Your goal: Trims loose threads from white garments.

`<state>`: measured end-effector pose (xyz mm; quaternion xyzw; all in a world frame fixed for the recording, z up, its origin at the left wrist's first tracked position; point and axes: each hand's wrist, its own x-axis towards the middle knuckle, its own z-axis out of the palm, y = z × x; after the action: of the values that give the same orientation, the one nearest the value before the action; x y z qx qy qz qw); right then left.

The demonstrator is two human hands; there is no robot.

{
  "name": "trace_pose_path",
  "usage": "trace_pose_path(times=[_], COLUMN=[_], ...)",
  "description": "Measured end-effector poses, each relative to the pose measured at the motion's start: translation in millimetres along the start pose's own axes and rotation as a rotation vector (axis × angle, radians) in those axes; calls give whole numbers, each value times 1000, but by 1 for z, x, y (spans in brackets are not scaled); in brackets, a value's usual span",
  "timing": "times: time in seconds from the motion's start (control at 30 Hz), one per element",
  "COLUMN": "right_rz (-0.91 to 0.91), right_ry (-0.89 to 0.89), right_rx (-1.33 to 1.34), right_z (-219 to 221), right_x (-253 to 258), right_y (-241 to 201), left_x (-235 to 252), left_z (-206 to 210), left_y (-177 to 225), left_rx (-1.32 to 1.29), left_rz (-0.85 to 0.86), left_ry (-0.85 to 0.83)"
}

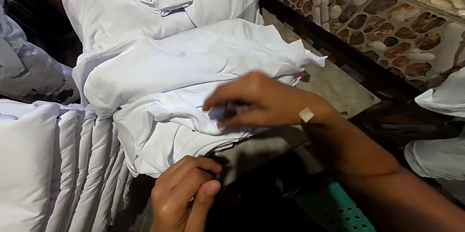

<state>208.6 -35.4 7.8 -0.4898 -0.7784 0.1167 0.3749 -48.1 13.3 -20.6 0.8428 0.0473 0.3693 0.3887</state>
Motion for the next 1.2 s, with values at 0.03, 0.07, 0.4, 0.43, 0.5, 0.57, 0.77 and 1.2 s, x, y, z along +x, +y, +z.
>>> trace_pose_path(times=[0.03,0.07,0.4,0.43,0.5,0.57,0.77,1.2], right_rz=[49,83,671,756,820,756,507,541], right_ry=[-187,-309,277,298,402,526,696,708], right_rx=[-69,-104,-322,-237,-134,-158,278,351], right_z=[-1,-6,-19,-4,0,3,29,100], right_x=[-7,-9,62,55,47,38,-42,-66], right_y=[4,7,135,163,175,149,15,-38], left_x=[-1,-1,26,23,27,24,38,60], left_z=[-1,0,-64,-63,-57,-39,65,67], left_y=[0,0,-166,-173,-158,-121,-32,-38], left_rx=[-6,1,394,408,554,646,221,-1096], left_rz=[2,-1,-722,-822,-843,-574,-99,-297], left_ry=[3,-4,397,430,423,334,-248,-1])
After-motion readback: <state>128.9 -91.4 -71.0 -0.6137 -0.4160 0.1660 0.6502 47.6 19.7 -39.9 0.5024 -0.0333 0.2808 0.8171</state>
